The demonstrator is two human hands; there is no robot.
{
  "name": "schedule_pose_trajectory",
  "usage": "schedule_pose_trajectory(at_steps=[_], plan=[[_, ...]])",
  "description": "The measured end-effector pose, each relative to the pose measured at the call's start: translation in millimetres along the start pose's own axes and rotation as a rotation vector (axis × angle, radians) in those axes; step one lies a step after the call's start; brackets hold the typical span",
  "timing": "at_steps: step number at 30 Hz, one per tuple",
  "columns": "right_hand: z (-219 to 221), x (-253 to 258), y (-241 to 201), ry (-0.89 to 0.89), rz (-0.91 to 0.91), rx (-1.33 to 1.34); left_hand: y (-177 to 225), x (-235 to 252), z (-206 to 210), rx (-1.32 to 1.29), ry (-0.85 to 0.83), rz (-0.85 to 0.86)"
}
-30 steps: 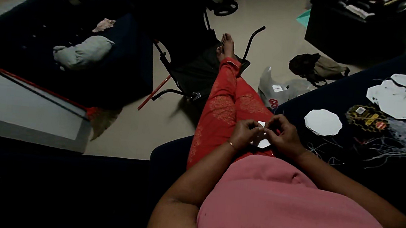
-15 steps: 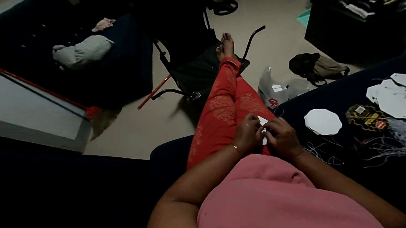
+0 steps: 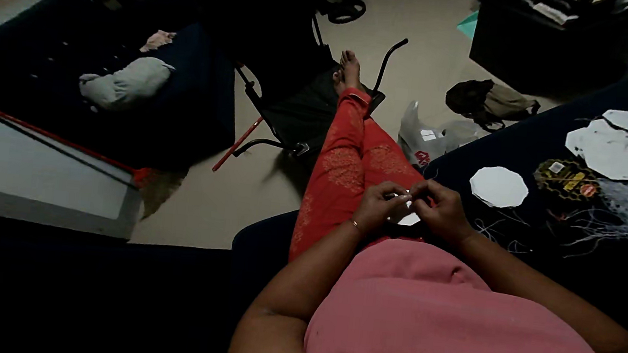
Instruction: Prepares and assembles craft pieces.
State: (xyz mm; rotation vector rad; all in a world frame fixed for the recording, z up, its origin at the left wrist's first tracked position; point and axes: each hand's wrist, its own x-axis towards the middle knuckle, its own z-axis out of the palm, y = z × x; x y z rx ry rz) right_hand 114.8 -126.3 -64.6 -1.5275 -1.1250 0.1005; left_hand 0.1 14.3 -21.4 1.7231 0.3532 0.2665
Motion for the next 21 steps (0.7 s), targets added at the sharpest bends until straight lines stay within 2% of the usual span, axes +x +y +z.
schedule_pose_trajectory(at_steps=[3,8,17,19,21], plan=[[-0.1,-2.5,3.0,0.021,-0.013,0.011,4.0,0.2,1.7,-0.010,0.023,-0.053],[-1.9,-5.7,-0.6,0.016,-0.063,-0.073,1.4,0.3,2.4,0.046,0.051,-0.018],[1.7,-4.6,4.0,0.026,-0.248,-0.379,8.2,0.4,3.4,0.227,-0.015,-0.018],[2.0,-4.3,3.0,0.023,-0.195,-0.353,10.6,1.0,4.4,0.253,0.001,-0.030],[0.2,-4.7,0.1,-0.008,-0.053,-0.224,10.2,2.1,3.2,0.275,0.017,-0.040]])
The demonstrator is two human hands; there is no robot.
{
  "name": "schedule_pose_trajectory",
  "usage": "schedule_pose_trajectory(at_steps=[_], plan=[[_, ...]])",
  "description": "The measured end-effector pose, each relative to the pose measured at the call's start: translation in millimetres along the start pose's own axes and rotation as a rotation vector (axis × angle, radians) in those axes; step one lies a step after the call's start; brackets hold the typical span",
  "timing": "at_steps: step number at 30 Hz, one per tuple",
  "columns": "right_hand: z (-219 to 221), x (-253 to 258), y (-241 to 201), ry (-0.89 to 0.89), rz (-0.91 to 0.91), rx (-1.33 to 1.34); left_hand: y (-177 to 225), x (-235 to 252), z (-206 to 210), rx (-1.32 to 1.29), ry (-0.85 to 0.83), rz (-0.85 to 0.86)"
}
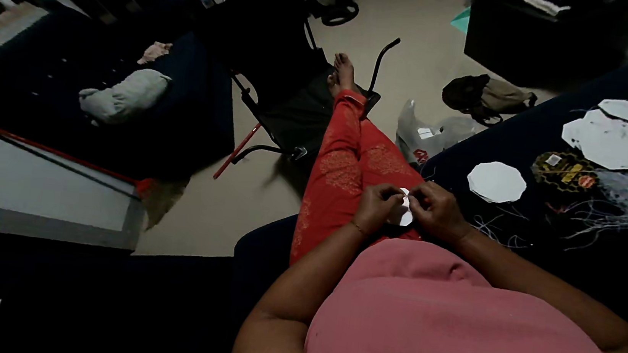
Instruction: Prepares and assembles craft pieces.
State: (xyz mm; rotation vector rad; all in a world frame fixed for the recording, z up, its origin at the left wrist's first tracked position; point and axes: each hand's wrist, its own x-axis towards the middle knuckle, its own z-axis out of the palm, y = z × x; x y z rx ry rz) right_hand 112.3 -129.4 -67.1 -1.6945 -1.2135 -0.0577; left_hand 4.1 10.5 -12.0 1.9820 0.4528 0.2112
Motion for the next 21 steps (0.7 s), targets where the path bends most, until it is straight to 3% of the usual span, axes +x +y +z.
schedule_pose_trajectory(at_steps=[4,6,10,16,18,21], plan=[[-12.7,5.5,-5.6,-0.138,0.362,0.418,3.8,1.4,-1.3,0.069,0.010,-0.068],[-15.7,7.2,-6.1,-0.176,0.430,0.516,3.5,1.2,0.2,0.085,0.007,-0.057],[-16.9,6.6,-5.5,-0.203,0.278,0.364,6.8,-0.8,0.5,0.149,-0.046,-0.013],[-9.5,0.4,-0.8,-0.005,-0.053,0.170,12.0,-5.3,2.2,0.266,-0.043,0.081],[-10.8,0.7,0.3,0.002,-0.064,0.164,9.1,-3.8,2.6,0.275,-0.021,0.123],[-17.2,3.8,-2.4,-0.074,0.070,0.190,12.4,-2.7,2.8,0.242,-0.027,0.113]])
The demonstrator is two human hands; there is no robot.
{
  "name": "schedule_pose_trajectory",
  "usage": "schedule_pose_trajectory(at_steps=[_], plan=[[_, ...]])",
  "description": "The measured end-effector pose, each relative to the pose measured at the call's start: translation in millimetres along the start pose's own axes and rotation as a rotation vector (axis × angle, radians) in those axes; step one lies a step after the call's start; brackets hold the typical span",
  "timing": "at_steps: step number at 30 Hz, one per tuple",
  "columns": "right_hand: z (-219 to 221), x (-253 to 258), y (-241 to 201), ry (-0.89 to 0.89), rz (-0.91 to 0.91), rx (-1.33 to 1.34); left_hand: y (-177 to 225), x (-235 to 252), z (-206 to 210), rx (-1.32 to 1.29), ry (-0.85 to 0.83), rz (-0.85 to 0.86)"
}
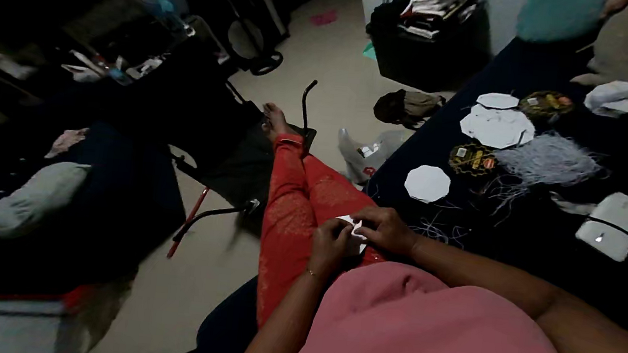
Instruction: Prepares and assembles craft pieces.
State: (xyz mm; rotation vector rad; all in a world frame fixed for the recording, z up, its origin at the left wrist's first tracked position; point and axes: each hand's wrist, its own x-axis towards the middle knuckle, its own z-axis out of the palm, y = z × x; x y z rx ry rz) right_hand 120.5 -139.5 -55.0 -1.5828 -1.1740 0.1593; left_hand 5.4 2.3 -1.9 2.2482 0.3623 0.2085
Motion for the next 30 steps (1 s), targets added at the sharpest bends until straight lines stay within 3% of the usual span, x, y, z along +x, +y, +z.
schedule_pose_trajectory(at_steps=[4,9,21,30], plan=[[-3.2,1.6,2.5,-0.059,0.170,0.165,1.4,0.9,-3.4,-0.016,-0.011,-0.055],[0.6,-2.0,7.5,-0.040,0.186,0.283,1.3,0.5,-4.7,-0.001,-0.036,-0.080],[5.6,-4.1,6.8,0.045,0.176,0.284,0.6,-0.9,-1.1,-0.019,-0.051,-0.033],[13.8,-5.7,11.9,0.135,-0.060,-0.206,-4.1,0.0,1.0,-0.045,-0.089,0.013]])
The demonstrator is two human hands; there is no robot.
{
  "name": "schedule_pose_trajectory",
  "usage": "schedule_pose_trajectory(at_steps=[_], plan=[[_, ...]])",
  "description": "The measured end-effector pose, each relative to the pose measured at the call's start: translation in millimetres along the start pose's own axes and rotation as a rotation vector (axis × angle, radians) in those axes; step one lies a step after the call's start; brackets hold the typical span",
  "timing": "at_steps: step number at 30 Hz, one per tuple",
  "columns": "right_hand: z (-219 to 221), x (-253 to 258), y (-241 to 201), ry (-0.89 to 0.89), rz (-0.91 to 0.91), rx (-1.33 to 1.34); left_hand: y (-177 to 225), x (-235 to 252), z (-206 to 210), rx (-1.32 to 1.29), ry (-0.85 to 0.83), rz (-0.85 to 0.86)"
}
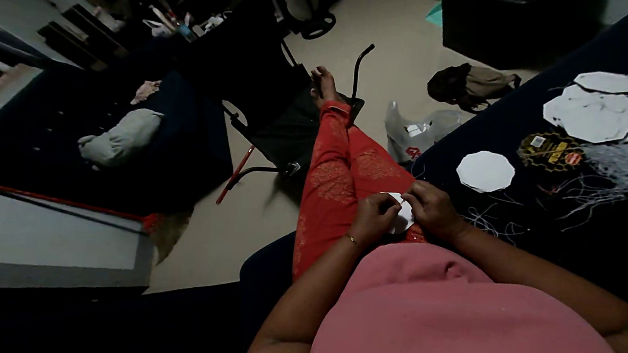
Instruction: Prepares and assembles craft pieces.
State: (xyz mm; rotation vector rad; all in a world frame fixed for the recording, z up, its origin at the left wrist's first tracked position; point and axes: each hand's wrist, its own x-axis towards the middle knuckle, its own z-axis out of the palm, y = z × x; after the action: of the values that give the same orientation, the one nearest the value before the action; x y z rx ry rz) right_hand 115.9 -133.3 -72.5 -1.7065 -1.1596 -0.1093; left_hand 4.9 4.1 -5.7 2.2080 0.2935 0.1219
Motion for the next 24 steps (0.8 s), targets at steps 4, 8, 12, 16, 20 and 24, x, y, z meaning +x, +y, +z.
schedule_pose_trajectory(at_steps=[4,8,12,16,20,24], plan=[[-1.4,1.8,-2.0,0.038,0.141,0.062,1.5,-1.4,-1.4,0.056,-0.065,0.001],[-9.7,4.1,-6.4,-0.020,0.361,0.223,1.8,0.3,-0.4,0.044,-0.060,-0.012],[-13.9,8.0,-8.1,-0.157,0.383,0.281,2.9,-3.7,2.1,-0.012,0.004,0.042],[-29.1,23.5,-14.2,-0.336,0.543,0.326,4.6,-5.4,8.0,-0.060,0.006,0.275],[-44.3,24.8,-8.6,-0.477,0.545,0.314,7.5,0.3,11.0,-0.066,-0.104,0.490],[-70.1,21.0,3.7,-0.676,0.557,0.443,8.6,3.3,11.8,-0.040,-0.199,0.545]])
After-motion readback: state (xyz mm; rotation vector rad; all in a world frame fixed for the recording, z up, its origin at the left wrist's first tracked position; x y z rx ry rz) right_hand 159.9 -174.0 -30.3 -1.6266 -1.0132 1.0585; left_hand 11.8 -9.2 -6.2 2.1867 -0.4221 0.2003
